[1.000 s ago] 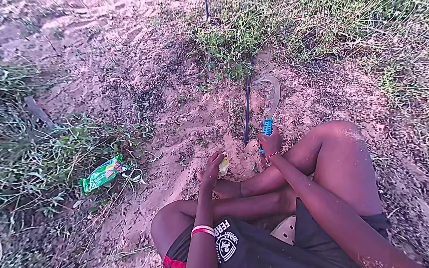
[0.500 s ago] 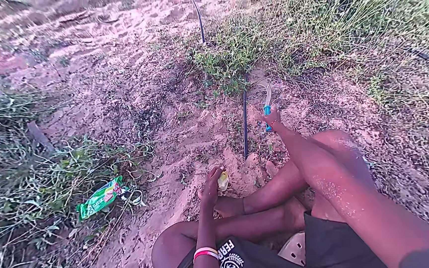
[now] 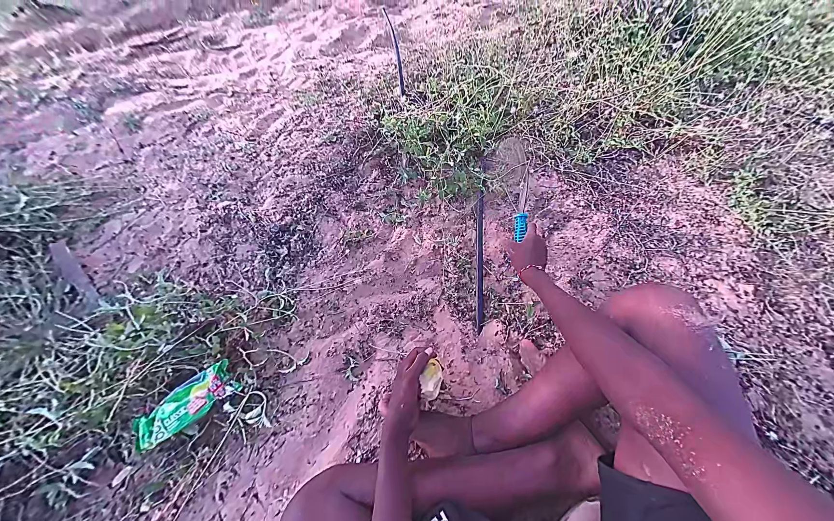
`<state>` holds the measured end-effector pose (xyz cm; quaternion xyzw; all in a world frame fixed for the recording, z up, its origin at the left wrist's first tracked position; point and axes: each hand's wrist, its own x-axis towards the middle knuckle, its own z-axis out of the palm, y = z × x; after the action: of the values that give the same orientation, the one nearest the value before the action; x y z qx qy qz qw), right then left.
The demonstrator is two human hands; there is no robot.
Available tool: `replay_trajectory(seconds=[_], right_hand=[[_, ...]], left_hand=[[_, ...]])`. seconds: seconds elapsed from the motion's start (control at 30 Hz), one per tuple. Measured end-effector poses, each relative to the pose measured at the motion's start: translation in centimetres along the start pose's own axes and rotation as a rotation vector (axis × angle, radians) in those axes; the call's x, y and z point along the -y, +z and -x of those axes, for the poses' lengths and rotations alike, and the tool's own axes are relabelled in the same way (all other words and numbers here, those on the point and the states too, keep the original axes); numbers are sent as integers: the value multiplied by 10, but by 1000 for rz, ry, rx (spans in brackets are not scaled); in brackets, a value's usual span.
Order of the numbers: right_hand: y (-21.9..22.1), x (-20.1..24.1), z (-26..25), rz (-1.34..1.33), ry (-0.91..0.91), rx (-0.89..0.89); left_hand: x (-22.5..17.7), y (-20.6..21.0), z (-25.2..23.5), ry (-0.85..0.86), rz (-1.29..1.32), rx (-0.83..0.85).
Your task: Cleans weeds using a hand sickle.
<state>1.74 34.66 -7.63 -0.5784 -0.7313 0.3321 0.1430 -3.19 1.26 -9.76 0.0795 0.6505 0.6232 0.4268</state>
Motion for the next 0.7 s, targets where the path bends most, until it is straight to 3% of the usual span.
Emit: replay_trajectory(seconds=[0.2, 0.33, 0.47, 0.57, 0.7], right_hand=[[3, 50, -21, -50, -102, -21], [17, 91, -42, 7, -78, 96], [43, 122, -37, -104, -6, 125], [64, 126, -28, -200, 60, 127], [81, 96, -31, -190, 158, 164]], left_hand=[[-2, 0, -3, -32, 22, 10], [-1, 0, -3, -38, 44, 17], [-1, -1, -6, -52, 79, 23], [-5, 0, -5, -59, 86, 33], [-7, 3, -5, -73, 53, 50]])
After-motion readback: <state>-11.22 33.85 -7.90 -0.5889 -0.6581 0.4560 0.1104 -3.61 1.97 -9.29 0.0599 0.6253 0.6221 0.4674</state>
